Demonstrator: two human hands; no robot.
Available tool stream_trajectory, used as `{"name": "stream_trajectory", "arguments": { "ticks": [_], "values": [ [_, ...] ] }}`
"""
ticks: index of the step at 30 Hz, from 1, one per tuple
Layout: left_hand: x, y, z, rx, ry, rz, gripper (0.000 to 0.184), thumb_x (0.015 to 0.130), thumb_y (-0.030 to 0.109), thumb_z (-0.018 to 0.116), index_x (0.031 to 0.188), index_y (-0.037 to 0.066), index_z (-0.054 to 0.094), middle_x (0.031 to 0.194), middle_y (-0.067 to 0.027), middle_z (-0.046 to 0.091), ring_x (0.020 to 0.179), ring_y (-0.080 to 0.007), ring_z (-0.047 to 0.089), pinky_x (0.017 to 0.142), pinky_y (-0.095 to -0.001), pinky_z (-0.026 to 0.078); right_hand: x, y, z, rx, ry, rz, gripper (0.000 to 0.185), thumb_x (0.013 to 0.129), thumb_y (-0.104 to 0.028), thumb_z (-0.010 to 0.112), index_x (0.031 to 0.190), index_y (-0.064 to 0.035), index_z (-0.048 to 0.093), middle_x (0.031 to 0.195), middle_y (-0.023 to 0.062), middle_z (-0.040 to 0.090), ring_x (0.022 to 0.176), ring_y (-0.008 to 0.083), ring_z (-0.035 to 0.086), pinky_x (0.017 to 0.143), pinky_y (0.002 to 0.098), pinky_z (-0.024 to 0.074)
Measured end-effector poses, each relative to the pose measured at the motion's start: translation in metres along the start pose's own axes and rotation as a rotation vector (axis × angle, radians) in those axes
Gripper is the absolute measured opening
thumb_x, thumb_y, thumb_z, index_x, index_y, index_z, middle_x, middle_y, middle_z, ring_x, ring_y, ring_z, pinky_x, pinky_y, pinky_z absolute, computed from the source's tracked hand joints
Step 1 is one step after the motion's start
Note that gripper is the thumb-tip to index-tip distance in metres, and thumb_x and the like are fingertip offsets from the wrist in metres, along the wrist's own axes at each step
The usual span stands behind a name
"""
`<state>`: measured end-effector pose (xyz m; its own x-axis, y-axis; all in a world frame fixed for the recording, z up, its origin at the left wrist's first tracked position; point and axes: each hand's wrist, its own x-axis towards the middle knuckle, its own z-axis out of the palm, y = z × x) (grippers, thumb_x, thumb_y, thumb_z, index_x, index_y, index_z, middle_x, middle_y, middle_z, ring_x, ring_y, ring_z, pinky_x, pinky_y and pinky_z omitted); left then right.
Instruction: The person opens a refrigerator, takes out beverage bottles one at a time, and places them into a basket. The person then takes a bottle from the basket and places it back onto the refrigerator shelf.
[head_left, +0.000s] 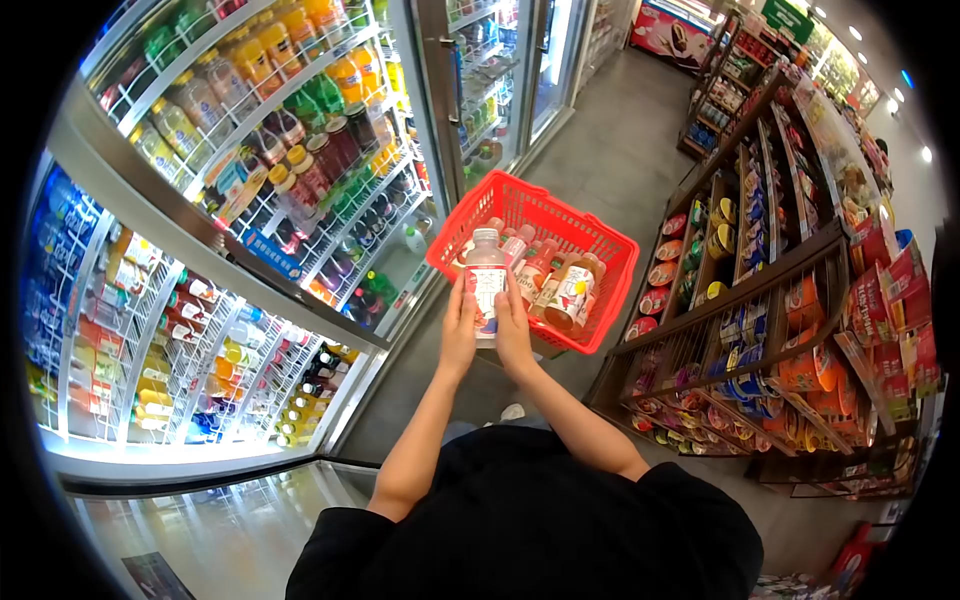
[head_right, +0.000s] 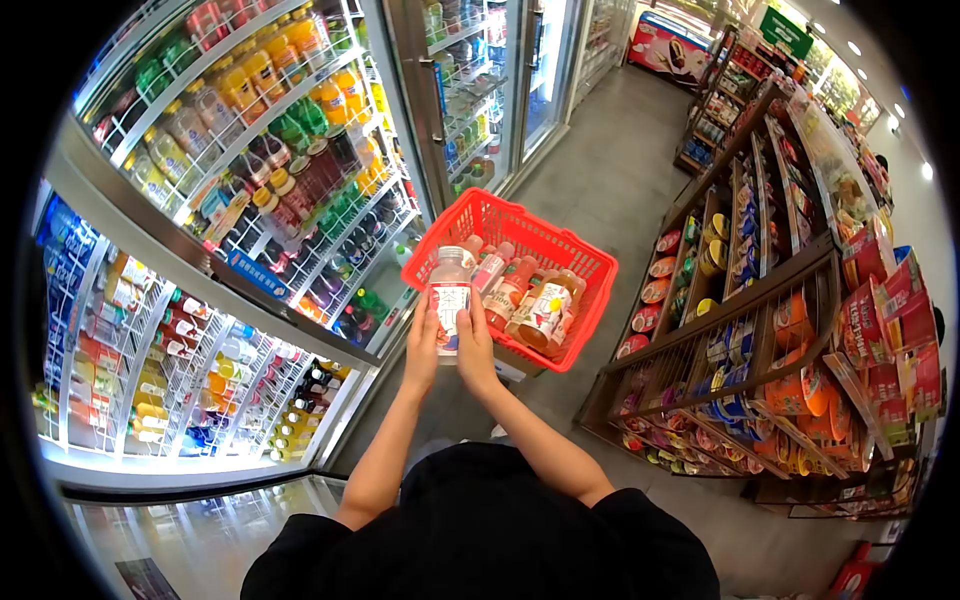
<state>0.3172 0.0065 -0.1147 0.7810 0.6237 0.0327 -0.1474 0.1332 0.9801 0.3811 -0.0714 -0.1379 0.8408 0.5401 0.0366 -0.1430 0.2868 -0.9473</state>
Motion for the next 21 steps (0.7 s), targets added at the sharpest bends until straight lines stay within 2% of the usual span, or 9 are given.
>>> {"name": "stream_trajectory", "arguments": {
  "ticks": [3, 4, 5, 8, 12, 14, 17, 19, 21],
  "values": [
    [0.014, -0.02, 0.019, 0.051, -0.021, 0.086, 0.053, 0.106, 0.028, 0.039, 0.151, 0.002, 0.029, 0.148, -0.0131, 0.041, 0.132, -0.0178, 0.043, 0.107, -0.0306, 0.035, 0.015, 0.003, -0.022, -0.086, 0.044, -0.07, 0.053, 0.106, -0.022, 0.038, 0.152, -0.0015, 0.025, 0.153, 0.0153, 0.031, 0.136, 0.0192, 0.035, 0.111, 0.0307, 0.0307],
    [0.021, -0.026, 0.022, 0.101, -0.012, 0.118, 0.054, 0.105, 0.026, 0.042, 0.151, 0.002, 0.029, 0.144, -0.0115, 0.045, 0.12, -0.0153, 0.051, 0.099, -0.028, 0.042, 0.015, -0.008, -0.024, -0.024, 0.041, -0.056, 0.055, 0.104, -0.023, 0.041, 0.151, 0.0024, 0.025, 0.152, 0.0184, 0.034, 0.139, 0.0227, 0.035, 0.112, 0.033, 0.0293],
    [0.021, -0.033, 0.023, 0.102, -0.016, 0.105, 0.054, 0.105, 0.026, 0.042, 0.151, 0.002, 0.029, 0.144, -0.0115, 0.045, 0.12, -0.0153, 0.051, 0.099, -0.028, 0.042, 0.016, -0.006, -0.03, -0.024, 0.05, -0.045, 0.055, 0.104, -0.023, 0.041, 0.151, 0.0024, 0.025, 0.152, 0.0184, 0.034, 0.139, 0.0227, 0.035, 0.112, 0.033, 0.0293],
    [0.037, -0.037, 0.032, 0.003, -0.04, -0.005, 0.057, 0.102, 0.02, 0.05, 0.151, 0.002, 0.028, 0.133, -0.0089, 0.053, 0.096, -0.0076, 0.055, 0.076, -0.0227, 0.048, 0.033, -0.008, -0.04, -0.186, 0.056, -0.073, 0.057, 0.103, -0.028, 0.047, 0.15, -0.0006, 0.03, 0.142, 0.0201, 0.043, 0.124, 0.0244, 0.051, 0.102, 0.034, 0.042],
    [0.069, -0.041, 0.036, 0.029, -0.05, -0.015, 0.057, 0.102, 0.021, 0.051, 0.149, 0.0, 0.03, 0.131, -0.0104, 0.054, 0.097, -0.0083, 0.056, 0.076, -0.0233, 0.048, 0.061, 0.007, -0.058, -0.212, 0.107, 0.011, 0.056, 0.1, -0.023, 0.054, 0.148, -0.0014, 0.036, 0.129, 0.0189, 0.051, 0.114, 0.0205, 0.057, 0.092, 0.0334, 0.0493],
    [0.09, -0.049, 0.034, 0.059, -0.084, -0.072, 0.055, 0.102, 0.027, 0.053, 0.147, 0.001, 0.035, 0.107, -0.0061, 0.062, 0.083, -0.0073, 0.055, 0.07, -0.0226, 0.045, 0.073, 0.01, -0.062, -0.178, 0.108, 0.02, 0.057, 0.099, -0.022, 0.055, 0.148, -0.0015, 0.035, 0.127, 0.0184, 0.052, 0.112, 0.02, 0.058, 0.091, 0.0324, 0.05],
    [0.117, -0.054, 0.028, 0.173, -0.157, -0.062, 0.052, 0.102, 0.028, 0.053, 0.144, 0.0, 0.039, 0.098, -0.0051, 0.064, 0.078, -0.0065, 0.055, 0.069, -0.0222, 0.046, 0.094, 0.015, -0.064, -0.13, 0.108, 0.045, 0.058, 0.098, -0.019, 0.056, 0.149, -0.0017, 0.034, 0.124, 0.0175, 0.054, 0.107, 0.0191, 0.06, 0.088, 0.0304, 0.051],
    [0.14, -0.074, 0.016, 0.182, -0.175, -0.05, 0.049, 0.102, 0.028, 0.053, 0.14, -0.001, 0.044, 0.097, -0.0056, 0.064, 0.079, -0.0068, 0.056, 0.07, -0.0227, 0.047, 0.109, 0.021, -0.063, -0.117, 0.116, 0.063, 0.058, 0.098, -0.018, 0.056, 0.149, -0.0018, 0.034, 0.123, 0.0171, 0.054, 0.104, 0.0187, 0.062, 0.086, 0.0294, 0.0513],
    [0.157, -0.074, 0.009, 0.392, -0.25, -0.188, 0.05, 0.1, 0.028, 0.056, 0.139, -0.001, 0.047, 0.114, -0.0191, 0.065, 0.093, -0.0175, 0.065, 0.077, -0.0301, 0.052, 0.123, 0.031, -0.061, -0.196, 0.179, 0.144, 0.058, 0.097, -0.019, 0.057, 0.148, -0.0012, 0.037, 0.114, 0.0155, 0.06, 0.096, 0.0176, 0.064, 0.083, 0.0291, 0.0512]
  ]
}}
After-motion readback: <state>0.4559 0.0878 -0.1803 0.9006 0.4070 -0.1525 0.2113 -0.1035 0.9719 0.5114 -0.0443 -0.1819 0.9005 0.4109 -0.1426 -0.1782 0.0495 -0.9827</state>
